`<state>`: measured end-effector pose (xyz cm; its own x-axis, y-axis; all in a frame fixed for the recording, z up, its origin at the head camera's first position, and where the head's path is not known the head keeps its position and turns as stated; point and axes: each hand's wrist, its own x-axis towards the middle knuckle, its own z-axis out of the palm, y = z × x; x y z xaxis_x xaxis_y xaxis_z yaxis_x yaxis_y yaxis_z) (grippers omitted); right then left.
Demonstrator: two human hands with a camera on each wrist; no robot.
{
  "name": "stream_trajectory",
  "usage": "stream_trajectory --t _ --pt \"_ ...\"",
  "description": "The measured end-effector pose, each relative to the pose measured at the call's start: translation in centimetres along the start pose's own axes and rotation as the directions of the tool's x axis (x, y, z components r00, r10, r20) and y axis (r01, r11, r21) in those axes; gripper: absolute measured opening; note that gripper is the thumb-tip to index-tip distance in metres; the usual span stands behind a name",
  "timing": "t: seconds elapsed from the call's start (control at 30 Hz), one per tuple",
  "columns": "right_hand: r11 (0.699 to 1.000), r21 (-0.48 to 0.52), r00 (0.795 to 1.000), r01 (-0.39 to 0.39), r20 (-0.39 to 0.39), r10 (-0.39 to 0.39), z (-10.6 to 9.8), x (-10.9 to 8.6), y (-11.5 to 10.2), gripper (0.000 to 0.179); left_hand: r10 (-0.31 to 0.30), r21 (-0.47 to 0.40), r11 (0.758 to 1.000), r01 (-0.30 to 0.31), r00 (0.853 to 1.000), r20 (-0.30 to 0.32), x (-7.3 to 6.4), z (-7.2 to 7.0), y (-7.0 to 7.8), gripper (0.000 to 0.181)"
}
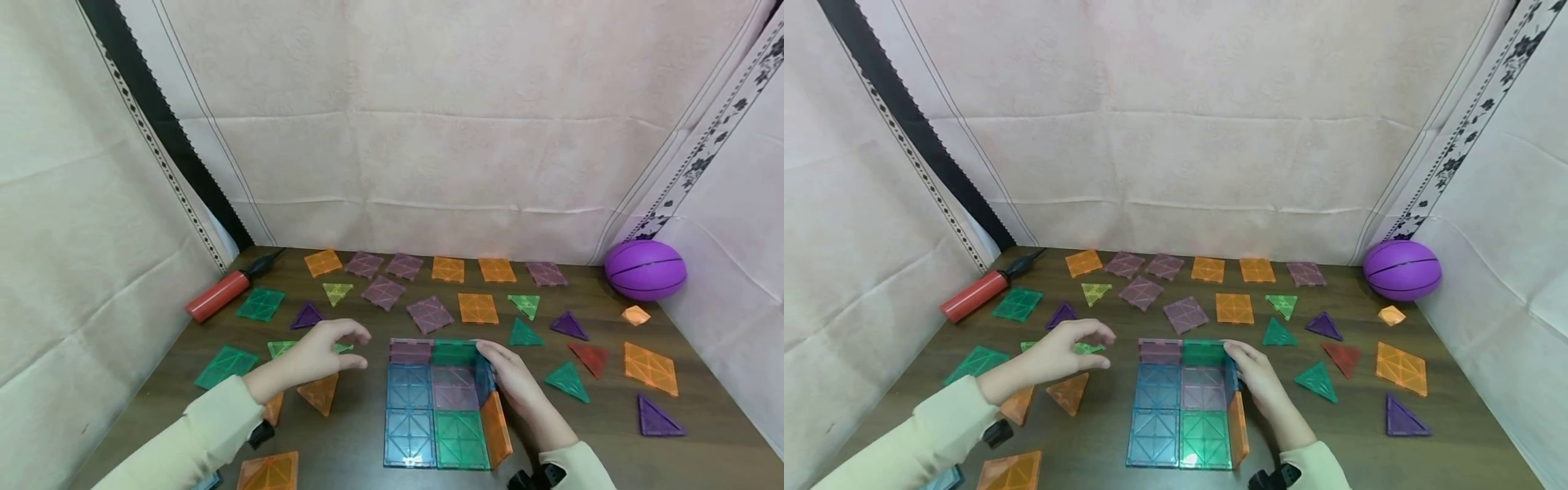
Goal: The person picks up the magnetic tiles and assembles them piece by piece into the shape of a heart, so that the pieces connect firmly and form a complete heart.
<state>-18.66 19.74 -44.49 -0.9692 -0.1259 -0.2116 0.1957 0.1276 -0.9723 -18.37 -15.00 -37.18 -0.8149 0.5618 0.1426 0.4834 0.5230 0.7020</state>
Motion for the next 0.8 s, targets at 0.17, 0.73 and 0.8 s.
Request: stream_trajectory --t 0.17,0.73,0.8 --pt "1.000 -0.006 1.000 -0.004 0.001 0.004 0.0 -0.1 0.1 0.056 -0.029 -0.055 0.998 0.037 0.990 0.136 -3.6 -0.9 -0.8 0.036" --pt "1.000 -0.008 1.000 -0.002 0.018 0.002 0.0 0.0 0.1 0.057 -0.163 -0.181 0.957 0.226 0.938 0.307 -12.9 -0.8 -5.2 0.048" --pt "1.000 -0.003 1.000 -0.001 0.016 0.001 0.0 0.0 0.1 0.057 -0.136 -0.147 0.971 0.189 0.941 0.311 -13.3 -0.6 -6.0 0.049"
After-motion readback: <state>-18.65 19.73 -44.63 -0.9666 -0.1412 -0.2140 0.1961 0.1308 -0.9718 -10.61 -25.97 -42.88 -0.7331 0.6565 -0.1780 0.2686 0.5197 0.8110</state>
